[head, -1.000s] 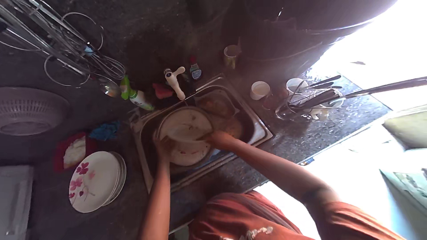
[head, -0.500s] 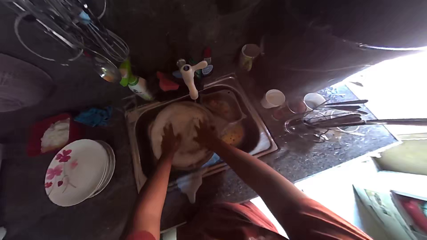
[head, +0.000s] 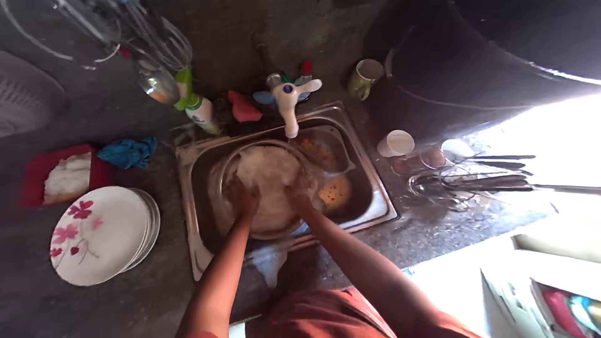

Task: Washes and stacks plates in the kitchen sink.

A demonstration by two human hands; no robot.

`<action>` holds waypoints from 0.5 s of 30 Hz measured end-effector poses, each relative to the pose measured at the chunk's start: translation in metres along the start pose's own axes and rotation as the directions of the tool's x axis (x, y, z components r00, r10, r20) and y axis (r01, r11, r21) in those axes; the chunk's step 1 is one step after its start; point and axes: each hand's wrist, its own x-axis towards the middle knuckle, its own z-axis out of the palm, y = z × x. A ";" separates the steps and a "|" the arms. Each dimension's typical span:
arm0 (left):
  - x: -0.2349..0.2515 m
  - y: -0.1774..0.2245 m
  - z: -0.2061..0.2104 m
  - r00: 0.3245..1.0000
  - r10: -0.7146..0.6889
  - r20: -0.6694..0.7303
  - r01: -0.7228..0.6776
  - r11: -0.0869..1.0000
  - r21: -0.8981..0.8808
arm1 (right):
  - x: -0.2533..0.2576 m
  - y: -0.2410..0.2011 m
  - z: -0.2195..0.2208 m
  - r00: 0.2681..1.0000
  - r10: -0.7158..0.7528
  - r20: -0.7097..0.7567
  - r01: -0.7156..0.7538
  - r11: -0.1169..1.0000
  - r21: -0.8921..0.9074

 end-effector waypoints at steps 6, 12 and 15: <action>0.019 -0.008 -0.034 0.942 -0.243 0.230 0.317 0.868 -0.381 | 0.043 -0.002 0.009 0.996 0.014 0.084 -0.017 0.999 0.044; 0.023 0.000 -0.034 0.917 -0.311 0.250 0.386 0.850 -0.358 | 0.051 -0.009 -0.011 0.999 -0.043 -0.012 0.044 0.994 0.105; 0.019 -0.006 -0.013 0.956 -0.229 0.181 0.285 0.865 -0.413 | 0.049 -0.015 -0.029 0.987 -0.046 -0.156 0.075 0.979 0.190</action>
